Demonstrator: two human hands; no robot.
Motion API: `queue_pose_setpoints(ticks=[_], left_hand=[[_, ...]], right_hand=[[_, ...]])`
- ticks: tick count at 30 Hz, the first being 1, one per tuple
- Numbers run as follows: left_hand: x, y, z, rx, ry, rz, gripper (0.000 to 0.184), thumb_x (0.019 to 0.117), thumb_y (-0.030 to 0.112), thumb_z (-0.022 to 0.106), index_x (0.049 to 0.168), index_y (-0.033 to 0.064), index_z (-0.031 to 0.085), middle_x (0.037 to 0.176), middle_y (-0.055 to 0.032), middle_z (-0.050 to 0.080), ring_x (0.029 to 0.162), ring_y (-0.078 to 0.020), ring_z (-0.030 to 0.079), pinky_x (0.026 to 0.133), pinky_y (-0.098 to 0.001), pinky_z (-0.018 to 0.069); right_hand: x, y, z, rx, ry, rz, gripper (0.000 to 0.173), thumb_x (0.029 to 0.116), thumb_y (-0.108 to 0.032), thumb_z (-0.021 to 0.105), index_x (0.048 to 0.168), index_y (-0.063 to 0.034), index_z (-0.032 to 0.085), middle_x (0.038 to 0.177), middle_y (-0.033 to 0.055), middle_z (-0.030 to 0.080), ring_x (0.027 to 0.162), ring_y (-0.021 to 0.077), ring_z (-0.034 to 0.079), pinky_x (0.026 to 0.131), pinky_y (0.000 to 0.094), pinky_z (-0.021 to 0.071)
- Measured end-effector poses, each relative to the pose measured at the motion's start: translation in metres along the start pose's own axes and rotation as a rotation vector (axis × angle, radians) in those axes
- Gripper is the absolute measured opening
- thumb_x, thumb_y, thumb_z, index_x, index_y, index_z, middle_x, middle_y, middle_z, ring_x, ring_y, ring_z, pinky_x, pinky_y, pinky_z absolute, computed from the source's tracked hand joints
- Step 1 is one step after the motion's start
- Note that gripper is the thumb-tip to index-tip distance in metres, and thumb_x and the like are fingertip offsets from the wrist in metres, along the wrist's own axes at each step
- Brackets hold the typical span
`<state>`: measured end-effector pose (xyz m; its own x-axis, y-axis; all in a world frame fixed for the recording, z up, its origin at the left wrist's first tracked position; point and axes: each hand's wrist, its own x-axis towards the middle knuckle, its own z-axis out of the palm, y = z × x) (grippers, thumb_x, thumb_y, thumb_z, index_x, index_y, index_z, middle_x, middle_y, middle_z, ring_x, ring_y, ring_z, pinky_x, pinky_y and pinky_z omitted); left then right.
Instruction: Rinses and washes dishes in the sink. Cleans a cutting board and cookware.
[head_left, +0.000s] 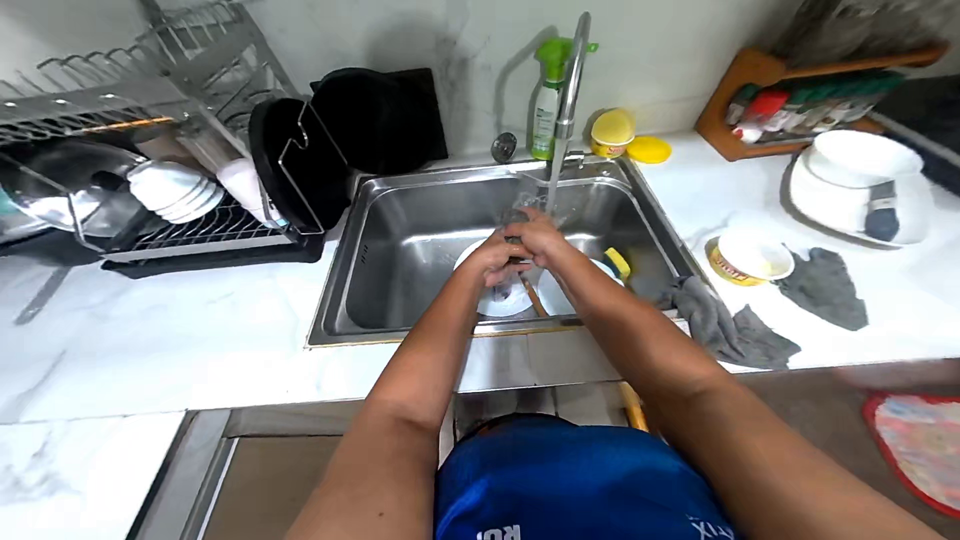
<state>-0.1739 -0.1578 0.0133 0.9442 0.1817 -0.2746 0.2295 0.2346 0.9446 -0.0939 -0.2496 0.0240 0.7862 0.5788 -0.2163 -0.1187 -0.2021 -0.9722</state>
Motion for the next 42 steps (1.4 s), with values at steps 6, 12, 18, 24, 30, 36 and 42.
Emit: queue_pose_setpoints(ticks=[6,12,18,24,30,36,42], left_hand=[[-0.023,-0.003,-0.058,-0.198,0.009,0.12,0.04,0.0841,-0.016,0.053,0.115,0.0096,0.056,0.088,-0.0018,0.065,0.072,-0.0097,0.062,0.064,-0.0266,0.0556],[-0.035,0.009,-0.101,0.165,0.034,0.029,0.024,0.0897,-0.007,0.064,0.105,0.0094,0.055,0.069,0.0021,0.053,0.048,-0.0031,0.04,0.043,-0.0183,0.0332],[-0.028,0.0,-0.113,0.785,0.277,0.056,0.039,0.0925,0.027,0.076,0.117,-0.0024,0.069,0.115,-0.0225,0.07,0.111,-0.0359,0.067,0.1,-0.0586,0.0509],[-0.036,-0.009,-0.115,1.208,0.337,-0.052,0.042,0.0963,0.042,0.066,0.108,0.0029,0.072,0.108,-0.021,0.072,0.105,-0.0396,0.069,0.088,-0.0644,0.0535],[-0.047,-0.022,-0.126,1.565,0.113,0.021,0.031,0.1021,0.03,0.058,0.122,0.0111,0.072,0.12,-0.0171,0.071,0.112,-0.0391,0.067,0.092,-0.0633,0.052],[-0.018,-0.017,-0.124,1.484,-0.016,-0.058,0.05,0.096,0.034,0.07,0.132,-0.0004,0.062,0.131,-0.0283,0.063,0.125,-0.0458,0.06,0.103,-0.0673,0.0454],[0.02,-0.024,-0.08,1.098,-0.428,-0.01,0.064,0.09,0.032,0.08,0.135,-0.0001,0.048,0.106,-0.0195,0.062,0.08,-0.0254,0.061,0.074,-0.046,0.0537]], right_hand=[[-0.003,-0.013,0.051,-0.068,-0.34,-0.518,0.032,0.0868,0.012,0.057,0.117,0.0019,0.059,0.124,0.0149,0.068,0.11,0.02,0.067,0.095,0.0392,0.056],[0.011,-0.026,0.099,0.128,-0.375,-0.304,0.054,0.1038,-0.003,0.054,0.155,-0.0145,0.041,0.087,0.0061,0.063,0.066,0.0102,0.059,0.065,0.0282,0.0539],[0.025,-0.029,0.136,-0.055,-0.109,-0.08,0.035,0.1094,-0.035,0.05,0.119,-0.0032,0.062,0.076,0.0006,0.052,0.059,0.0096,0.046,0.057,0.0288,0.0451],[0.028,-0.021,0.149,-0.129,-0.034,0.069,0.045,0.1102,-0.046,0.043,0.105,-0.0046,0.062,0.075,0.0016,0.049,0.058,0.0122,0.046,0.056,0.0315,0.0444],[0.018,-0.007,0.149,-0.099,-0.122,0.16,0.03,0.1106,-0.027,0.044,0.113,-0.0038,0.062,0.073,-0.0016,0.043,0.055,0.0091,0.038,0.052,0.0273,0.0374],[-0.023,0.004,0.1,-0.593,-0.276,-0.165,0.025,0.1012,-0.01,0.06,0.117,0.0085,0.066,0.125,0.024,0.062,0.117,0.0332,0.06,0.101,0.0507,0.0484],[-0.107,-0.03,-0.023,-0.823,0.042,-0.451,0.02,0.0899,0.01,0.063,0.109,0.006,0.068,0.116,0.0228,0.069,0.11,0.0347,0.067,0.099,0.0519,0.0522]])
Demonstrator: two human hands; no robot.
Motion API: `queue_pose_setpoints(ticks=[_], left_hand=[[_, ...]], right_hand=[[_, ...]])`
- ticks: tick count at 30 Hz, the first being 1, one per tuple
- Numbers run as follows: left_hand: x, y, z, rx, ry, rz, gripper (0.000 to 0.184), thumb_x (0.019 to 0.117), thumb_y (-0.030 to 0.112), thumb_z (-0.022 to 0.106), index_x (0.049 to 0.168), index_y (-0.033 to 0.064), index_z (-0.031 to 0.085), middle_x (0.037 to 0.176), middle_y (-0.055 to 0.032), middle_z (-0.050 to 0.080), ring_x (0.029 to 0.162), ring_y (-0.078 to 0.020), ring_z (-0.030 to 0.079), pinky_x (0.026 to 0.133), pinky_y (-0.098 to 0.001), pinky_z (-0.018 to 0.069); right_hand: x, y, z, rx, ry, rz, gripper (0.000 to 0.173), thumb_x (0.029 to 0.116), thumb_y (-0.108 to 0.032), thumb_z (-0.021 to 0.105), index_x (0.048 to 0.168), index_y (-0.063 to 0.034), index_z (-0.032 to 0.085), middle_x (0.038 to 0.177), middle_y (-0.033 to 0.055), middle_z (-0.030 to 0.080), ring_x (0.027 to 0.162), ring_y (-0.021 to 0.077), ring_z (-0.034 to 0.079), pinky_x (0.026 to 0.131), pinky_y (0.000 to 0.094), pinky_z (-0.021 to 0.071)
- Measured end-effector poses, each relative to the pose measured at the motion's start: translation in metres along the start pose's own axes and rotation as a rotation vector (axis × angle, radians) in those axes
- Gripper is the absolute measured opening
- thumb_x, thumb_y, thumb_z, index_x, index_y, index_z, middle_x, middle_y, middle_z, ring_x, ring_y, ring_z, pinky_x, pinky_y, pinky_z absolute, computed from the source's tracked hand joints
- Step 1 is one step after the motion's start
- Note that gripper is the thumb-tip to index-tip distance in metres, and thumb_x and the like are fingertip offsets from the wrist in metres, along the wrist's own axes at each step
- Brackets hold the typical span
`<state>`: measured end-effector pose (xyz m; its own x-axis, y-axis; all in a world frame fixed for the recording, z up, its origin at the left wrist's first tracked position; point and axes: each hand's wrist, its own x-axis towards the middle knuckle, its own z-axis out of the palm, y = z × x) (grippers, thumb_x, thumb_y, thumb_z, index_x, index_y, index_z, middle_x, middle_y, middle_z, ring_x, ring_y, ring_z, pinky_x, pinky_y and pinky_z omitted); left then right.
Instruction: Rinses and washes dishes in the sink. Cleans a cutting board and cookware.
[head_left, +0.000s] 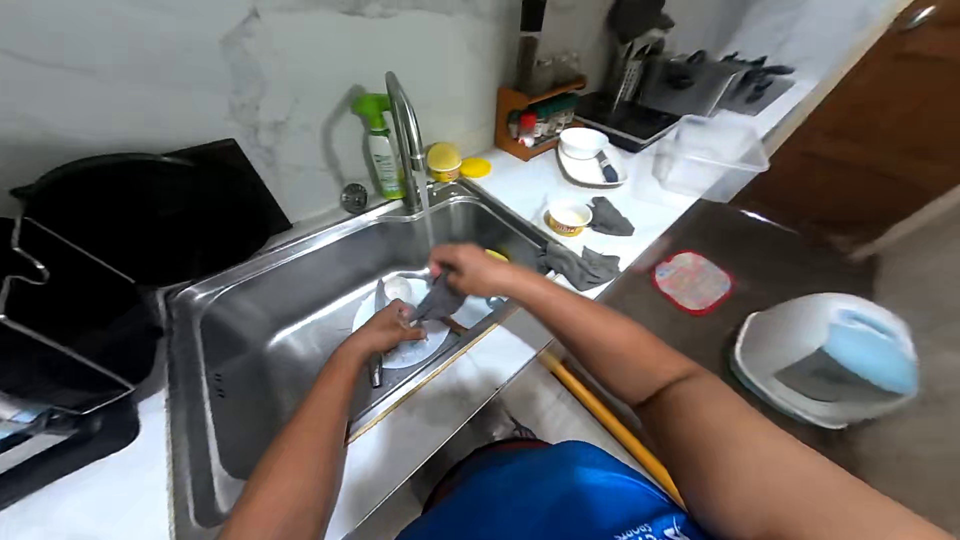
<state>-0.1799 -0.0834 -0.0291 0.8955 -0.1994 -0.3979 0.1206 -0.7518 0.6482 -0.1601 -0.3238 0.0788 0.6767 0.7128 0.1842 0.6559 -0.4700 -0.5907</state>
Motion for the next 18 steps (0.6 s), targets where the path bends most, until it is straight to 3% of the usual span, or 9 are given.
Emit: queue_pose_setpoints(ticks=[1,4,7,9,11,13,15,18], left_hand=[[0.01,0.006,0.003,0.014,-0.02,0.003,0.059,0.0919,0.03,0.079,0.134,-0.0009,0.05,0.105,-0.0201,0.062,0.079,-0.0261,0.061,0.074,-0.0463,0.0546],[0.04,0.029,0.011,-0.028,0.029,0.01,0.038,0.1033,0.023,0.063,0.129,-0.0043,0.06,0.113,-0.0248,0.065,0.093,-0.0316,0.067,0.089,-0.0506,0.0551],[0.069,0.052,0.021,-0.283,0.215,-0.032,0.028,0.1078,0.018,0.053,0.119,-0.0043,0.066,0.096,-0.0139,0.067,0.08,-0.0163,0.065,0.08,-0.0348,0.0573],[0.084,0.07,0.025,-0.462,0.327,-0.079,0.029,0.1081,0.015,0.052,0.122,-0.0065,0.064,0.098,-0.0162,0.068,0.08,-0.0166,0.067,0.081,-0.0343,0.0583],[0.102,0.079,0.031,-0.513,0.403,-0.156,0.029,0.1061,0.014,0.056,0.125,-0.0066,0.062,0.107,-0.0197,0.069,0.088,-0.0223,0.07,0.085,-0.0384,0.0592],[0.126,0.074,0.038,-0.493,0.453,-0.258,0.034,0.1014,0.014,0.063,0.128,-0.0067,0.06,0.112,-0.0216,0.069,0.09,-0.0254,0.072,0.084,-0.0406,0.0604],[0.144,0.074,0.051,-0.512,0.46,-0.4,0.041,0.097,0.011,0.067,0.133,-0.0054,0.056,0.115,-0.022,0.066,0.089,-0.0258,0.071,0.081,-0.0401,0.0608],[0.155,0.077,0.074,-0.595,0.511,-0.548,0.042,0.095,0.008,0.067,0.133,-0.0051,0.054,0.108,-0.0197,0.065,0.082,-0.0235,0.068,0.074,-0.0383,0.0594]], right_hand=[[-0.015,-0.001,-0.033,-0.036,0.054,0.011,0.02,0.0915,0.009,0.061,0.109,0.0047,0.069,0.112,0.0202,0.07,0.107,0.0315,0.068,0.097,0.05,0.0534],[-0.06,0.006,-0.122,-0.171,0.236,0.019,0.015,0.0932,0.003,0.06,0.103,0.0016,0.071,0.103,0.015,0.072,0.097,0.0253,0.07,0.089,0.048,0.0558],[-0.094,0.038,-0.173,-0.203,0.269,0.198,0.01,0.0949,0.0,0.063,0.101,-0.0017,0.071,0.094,0.0138,0.07,0.088,0.0262,0.067,0.082,0.0523,0.0539],[-0.107,0.089,-0.177,-0.174,0.18,0.342,0.01,0.0954,-0.003,0.066,0.103,-0.0017,0.071,0.096,0.0167,0.07,0.091,0.0312,0.067,0.084,0.0573,0.053],[-0.119,0.165,-0.163,-0.199,0.012,0.46,0.018,0.0948,-0.015,0.074,0.109,-0.0043,0.074,0.105,0.0188,0.072,0.101,0.0363,0.068,0.093,0.0615,0.0517],[-0.126,0.219,-0.168,-0.159,-0.034,0.535,0.027,0.099,-0.022,0.07,0.12,-0.0046,0.073,0.125,0.0201,0.068,0.12,0.0367,0.062,0.107,0.0587,0.0455],[-0.133,0.262,-0.191,-0.024,0.17,0.633,0.026,0.1049,-0.016,0.058,0.124,-0.0013,0.07,0.127,0.0227,0.067,0.12,0.0376,0.063,0.106,0.0578,0.047],[-0.144,0.345,-0.221,0.078,0.479,0.91,0.035,0.1054,-0.012,0.051,0.137,0.0001,0.06,0.131,0.0312,0.061,0.116,0.0462,0.063,0.099,0.0628,0.0494]])
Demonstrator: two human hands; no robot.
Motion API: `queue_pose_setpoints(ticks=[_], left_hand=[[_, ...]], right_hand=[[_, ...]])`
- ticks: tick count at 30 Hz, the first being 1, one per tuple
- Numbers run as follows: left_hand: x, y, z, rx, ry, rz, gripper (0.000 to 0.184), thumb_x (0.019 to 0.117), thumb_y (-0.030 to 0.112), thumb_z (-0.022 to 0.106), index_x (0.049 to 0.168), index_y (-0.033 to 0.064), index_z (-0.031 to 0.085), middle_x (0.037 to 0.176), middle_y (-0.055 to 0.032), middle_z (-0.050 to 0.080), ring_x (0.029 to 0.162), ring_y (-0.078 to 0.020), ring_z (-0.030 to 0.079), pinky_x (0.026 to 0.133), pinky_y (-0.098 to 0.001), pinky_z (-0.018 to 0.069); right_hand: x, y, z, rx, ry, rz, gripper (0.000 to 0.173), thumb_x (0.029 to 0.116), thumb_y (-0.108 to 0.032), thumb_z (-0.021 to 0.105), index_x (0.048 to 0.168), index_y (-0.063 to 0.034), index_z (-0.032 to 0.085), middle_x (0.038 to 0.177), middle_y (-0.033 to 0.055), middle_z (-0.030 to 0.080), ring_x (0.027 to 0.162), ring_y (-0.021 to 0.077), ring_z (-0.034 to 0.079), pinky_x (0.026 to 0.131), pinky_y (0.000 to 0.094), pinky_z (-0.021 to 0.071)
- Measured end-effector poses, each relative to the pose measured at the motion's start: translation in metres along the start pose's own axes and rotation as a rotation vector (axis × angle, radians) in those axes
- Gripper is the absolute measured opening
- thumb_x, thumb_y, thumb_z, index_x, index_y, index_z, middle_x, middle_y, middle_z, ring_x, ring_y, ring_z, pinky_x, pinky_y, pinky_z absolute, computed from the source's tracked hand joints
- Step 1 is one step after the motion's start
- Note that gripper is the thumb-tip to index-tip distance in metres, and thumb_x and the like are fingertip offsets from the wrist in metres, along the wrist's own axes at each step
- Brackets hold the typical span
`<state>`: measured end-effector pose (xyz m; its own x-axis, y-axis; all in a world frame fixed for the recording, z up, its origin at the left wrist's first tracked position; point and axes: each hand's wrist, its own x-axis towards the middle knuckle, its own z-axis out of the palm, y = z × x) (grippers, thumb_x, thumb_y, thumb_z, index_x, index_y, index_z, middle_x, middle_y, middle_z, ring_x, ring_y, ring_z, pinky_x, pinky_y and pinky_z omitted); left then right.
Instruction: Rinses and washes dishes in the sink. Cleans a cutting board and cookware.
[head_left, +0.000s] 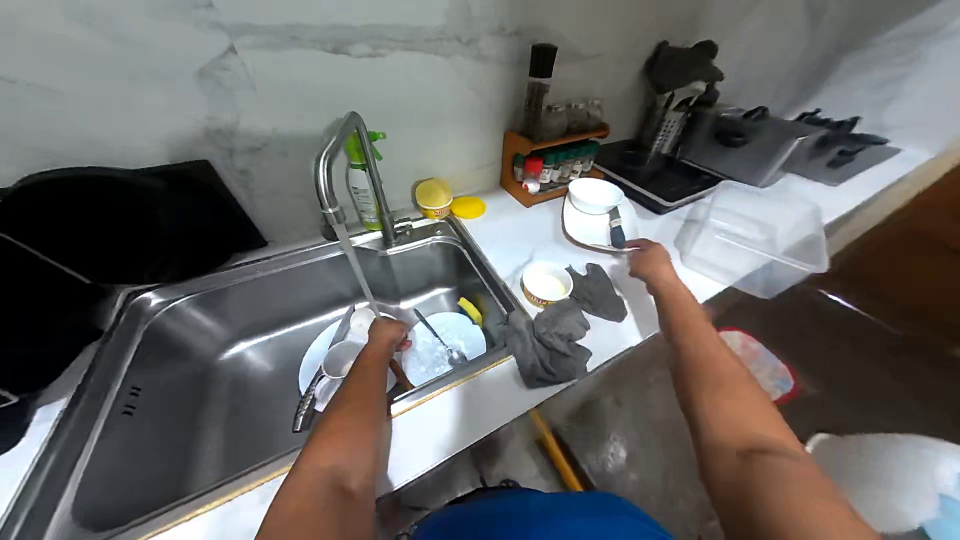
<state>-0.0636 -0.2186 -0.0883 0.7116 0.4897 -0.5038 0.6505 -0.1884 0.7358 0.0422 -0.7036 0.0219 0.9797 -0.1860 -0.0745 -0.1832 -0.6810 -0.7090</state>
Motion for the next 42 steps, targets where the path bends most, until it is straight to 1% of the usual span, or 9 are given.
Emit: queue_pose_setpoints(ticks=[2,5,10,14,20,27,32,36,42], left_hand=[[-0.006,0.001,0.0,-0.123,0.053,0.003,0.033,0.0962,0.007,0.066,0.125,-0.0066,0.058,0.097,-0.0158,0.065,0.074,-0.0191,0.065,0.071,-0.0346,0.0577],[-0.025,0.002,-0.013,-0.305,0.133,0.075,0.017,0.0998,0.005,0.059,0.112,-0.0072,0.062,0.085,-0.0104,0.065,0.067,-0.0138,0.062,0.067,-0.0298,0.0562],[-0.045,-0.015,-0.024,-0.246,0.179,0.021,0.023,0.1025,0.01,0.057,0.12,-0.0045,0.061,0.09,-0.0105,0.065,0.067,-0.0139,0.061,0.065,-0.0307,0.0541],[-0.039,-0.012,-0.018,-0.253,0.177,0.033,0.022,0.1039,0.011,0.055,0.118,-0.0044,0.062,0.088,-0.0097,0.065,0.067,-0.0129,0.06,0.065,-0.0292,0.0537],[-0.03,-0.012,-0.021,-0.287,0.18,0.084,0.02,0.1031,0.01,0.058,0.116,-0.0057,0.062,0.082,-0.0066,0.064,0.064,-0.0103,0.06,0.065,-0.0271,0.0547],[-0.05,0.007,-0.024,-0.35,0.136,0.074,0.025,0.1053,0.009,0.055,0.122,-0.0083,0.062,0.104,-0.0179,0.069,0.082,-0.0166,0.068,0.08,-0.0331,0.0584],[-0.052,0.039,-0.026,-0.247,-0.039,0.222,0.025,0.1043,0.013,0.057,0.12,-0.0053,0.064,0.093,-0.0112,0.067,0.075,-0.012,0.061,0.075,-0.0305,0.0546],[-0.065,0.075,-0.038,-0.301,-0.215,0.345,0.033,0.1095,0.026,0.047,0.113,-0.0024,0.063,0.081,-0.003,0.061,0.066,-0.0083,0.056,0.067,-0.0263,0.0511],[-0.085,0.106,-0.1,-0.312,-0.32,0.314,0.066,0.1084,0.06,0.029,0.126,0.0037,0.06,0.087,-0.0053,0.063,0.069,-0.0137,0.06,0.066,-0.0304,0.053]], right_hand=[[0.042,0.027,-0.004,0.081,0.077,0.158,0.041,0.1067,-0.021,0.052,0.138,0.0052,0.056,0.133,0.0305,0.06,0.118,0.0418,0.063,0.101,0.058,0.0496],[0.096,0.041,0.007,0.253,0.075,0.22,0.04,0.107,-0.027,0.051,0.132,0.0044,0.058,0.112,0.0199,0.066,0.085,0.0235,0.068,0.078,0.0406,0.0578],[0.101,0.019,0.011,0.43,0.03,0.268,0.044,0.0984,0.0,0.054,0.141,0.0046,0.045,0.127,0.023,0.058,0.095,0.0259,0.069,0.076,0.0393,0.0613],[0.087,0.035,0.005,0.765,0.044,0.228,0.041,0.096,0.009,0.051,0.136,0.0077,0.045,0.121,0.0239,0.056,0.092,0.0287,0.068,0.074,0.043,0.063],[0.051,0.046,0.0,0.885,0.114,0.162,0.033,0.0939,0.01,0.051,0.125,0.0025,0.043,0.104,0.0167,0.052,0.076,0.0245,0.066,0.064,0.0448,0.0627],[0.026,0.036,-0.03,0.629,0.076,-0.068,0.037,0.0952,0.002,0.054,0.131,0.0018,0.044,0.098,0.0079,0.056,0.069,0.0131,0.063,0.062,0.0349,0.0603],[-0.019,-0.018,-0.048,0.612,0.005,-0.218,0.023,0.0894,0.001,0.057,0.111,-0.0056,0.051,0.084,-0.0021,0.06,0.064,0.007,0.063,0.059,0.0296,0.0595],[-0.061,-0.056,-0.013,0.633,-0.164,-0.247,0.019,0.0892,-0.001,0.053,0.105,-0.0109,0.054,0.079,-0.0078,0.064,0.063,0.004,0.065,0.058,0.0254,0.0597],[-0.161,-0.115,0.087,0.76,-0.433,-0.183,0.02,0.0913,0.006,0.05,0.104,-0.0084,0.056,0.079,-0.0029,0.068,0.065,0.0073,0.067,0.06,0.0266,0.0606]])
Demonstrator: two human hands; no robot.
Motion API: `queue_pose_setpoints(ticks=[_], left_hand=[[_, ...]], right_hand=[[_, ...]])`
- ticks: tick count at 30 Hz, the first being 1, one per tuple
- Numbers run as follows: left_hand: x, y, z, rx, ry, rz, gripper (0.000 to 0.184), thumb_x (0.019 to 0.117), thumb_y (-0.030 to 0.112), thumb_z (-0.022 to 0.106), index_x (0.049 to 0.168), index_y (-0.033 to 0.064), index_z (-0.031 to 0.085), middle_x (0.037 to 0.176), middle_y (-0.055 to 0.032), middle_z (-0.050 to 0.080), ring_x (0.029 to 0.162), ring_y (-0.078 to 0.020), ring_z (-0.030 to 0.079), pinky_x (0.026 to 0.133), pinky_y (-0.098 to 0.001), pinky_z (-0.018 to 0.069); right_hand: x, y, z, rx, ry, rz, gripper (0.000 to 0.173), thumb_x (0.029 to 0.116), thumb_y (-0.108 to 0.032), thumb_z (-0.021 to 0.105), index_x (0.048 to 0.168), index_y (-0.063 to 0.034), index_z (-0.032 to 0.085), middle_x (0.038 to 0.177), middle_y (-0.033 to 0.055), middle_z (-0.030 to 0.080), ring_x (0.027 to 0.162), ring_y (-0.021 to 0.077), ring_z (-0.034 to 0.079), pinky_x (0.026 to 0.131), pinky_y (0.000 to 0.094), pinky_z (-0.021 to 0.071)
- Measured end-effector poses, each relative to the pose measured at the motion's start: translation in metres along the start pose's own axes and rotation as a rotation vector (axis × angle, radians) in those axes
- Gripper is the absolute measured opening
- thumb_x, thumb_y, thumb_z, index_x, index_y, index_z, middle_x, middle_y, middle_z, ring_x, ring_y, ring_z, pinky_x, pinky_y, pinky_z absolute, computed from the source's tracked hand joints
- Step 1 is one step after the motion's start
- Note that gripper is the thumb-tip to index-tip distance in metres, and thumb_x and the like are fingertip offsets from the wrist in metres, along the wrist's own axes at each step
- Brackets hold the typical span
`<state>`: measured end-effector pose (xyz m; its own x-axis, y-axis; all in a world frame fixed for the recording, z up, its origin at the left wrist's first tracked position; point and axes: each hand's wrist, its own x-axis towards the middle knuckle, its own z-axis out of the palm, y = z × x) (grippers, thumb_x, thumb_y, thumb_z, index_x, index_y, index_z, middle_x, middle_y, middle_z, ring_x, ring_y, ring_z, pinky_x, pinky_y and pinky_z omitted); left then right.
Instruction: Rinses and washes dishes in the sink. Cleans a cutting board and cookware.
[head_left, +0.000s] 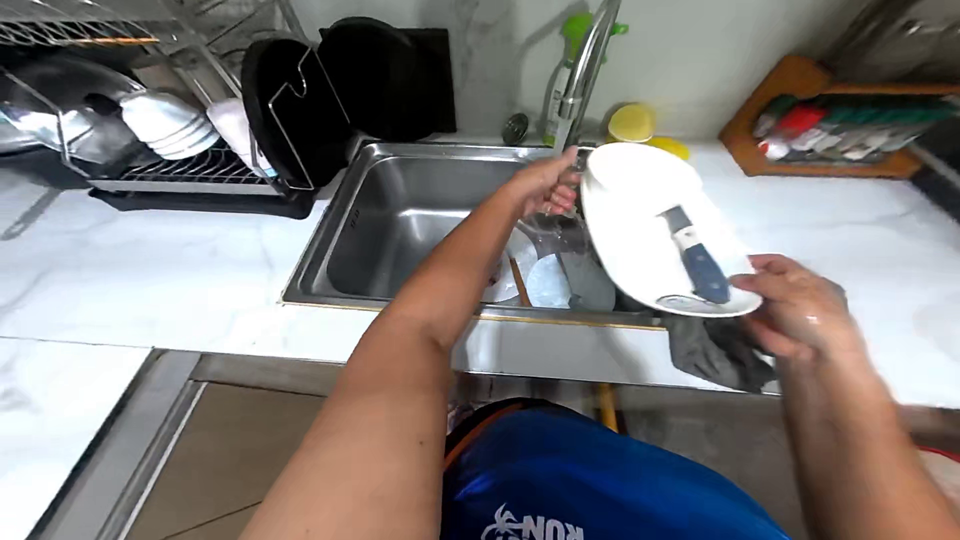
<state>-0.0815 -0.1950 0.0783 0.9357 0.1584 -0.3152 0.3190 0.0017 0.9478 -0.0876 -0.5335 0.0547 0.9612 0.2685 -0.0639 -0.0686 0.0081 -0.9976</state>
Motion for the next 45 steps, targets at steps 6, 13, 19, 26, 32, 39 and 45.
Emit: queue_pose_setpoints(ticks=[6,13,19,26,32,39,45], left_hand=[[-0.028,-0.005,-0.062,0.25,0.202,-0.18,0.036,0.1022,0.018,0.058,0.134,0.003,0.054,0.104,-0.0141,0.063,0.077,-0.0179,0.061,0.068,-0.0321,0.0538],[-0.002,-0.07,-0.064,0.355,0.335,-0.152,0.046,0.1041,0.02,0.055,0.145,0.0006,0.047,0.121,-0.0265,0.062,0.091,-0.033,0.067,0.076,-0.0482,0.0578],[0.024,-0.117,-0.044,0.368,0.324,-0.165,0.057,0.1011,0.015,0.06,0.154,0.0055,0.039,0.137,-0.0297,0.057,0.114,-0.0441,0.064,0.09,-0.0604,0.0553],[0.065,-0.147,-0.021,0.7,0.287,-0.24,0.055,0.0997,0.015,0.061,0.149,-0.0015,0.044,0.132,-0.0303,0.06,0.118,-0.0421,0.063,0.1,-0.0577,0.0509],[0.061,-0.155,-0.025,0.927,0.254,-0.307,0.067,0.0957,0.011,0.064,0.155,0.0001,0.034,0.137,-0.031,0.058,0.128,-0.0448,0.058,0.105,-0.0604,0.047],[0.062,-0.176,-0.032,1.013,0.126,-0.22,0.068,0.0986,0.012,0.064,0.158,0.0006,0.031,0.141,-0.0359,0.053,0.131,-0.0496,0.054,0.11,-0.0626,0.0424],[0.06,-0.159,-0.008,1.143,0.224,0.073,0.051,0.0942,0.017,0.071,0.138,-0.0054,0.057,0.15,-0.0366,0.042,0.14,-0.0521,0.042,0.113,-0.0616,0.039]], right_hand=[[0.026,0.046,0.091,0.003,-0.11,0.176,0.027,0.0948,0.009,0.053,0.12,0.0,0.052,0.091,0.0083,0.065,0.072,0.0148,0.068,0.066,0.0323,0.0618],[0.104,0.082,0.114,-0.505,-0.077,0.379,0.043,0.0988,-0.001,0.062,0.141,-0.0056,0.054,0.119,0.019,0.063,0.095,0.0242,0.063,0.082,0.042,0.0547],[0.131,0.109,0.121,-1.021,-0.187,0.416,0.047,0.0958,-0.014,0.068,0.139,0.0018,0.057,0.142,0.0273,0.057,0.135,0.0402,0.053,0.113,0.0576,0.0408],[0.12,0.11,0.125,-1.391,-0.469,0.542,0.051,0.0982,-0.015,0.063,0.14,0.0112,0.052,0.149,0.0306,0.049,0.142,0.0446,0.045,0.113,0.0629,0.0379],[0.145,0.115,0.13,-1.3,-0.379,0.411,0.04,0.1043,-0.015,0.054,0.14,0.0023,0.057,0.145,0.025,0.056,0.136,0.0422,0.052,0.108,0.0625,0.0434],[0.153,0.116,0.134,-1.218,-0.318,0.419,0.035,0.1032,-0.006,0.05,0.136,0.006,0.059,0.147,0.0249,0.053,0.135,0.0413,0.053,0.107,0.0581,0.0465],[0.137,0.054,0.134,-1.072,-0.138,0.331,0.031,0.1003,-0.016,0.056,0.124,0.0001,0.067,0.132,0.0219,0.065,0.123,0.04,0.062,0.095,0.063,0.0505]])
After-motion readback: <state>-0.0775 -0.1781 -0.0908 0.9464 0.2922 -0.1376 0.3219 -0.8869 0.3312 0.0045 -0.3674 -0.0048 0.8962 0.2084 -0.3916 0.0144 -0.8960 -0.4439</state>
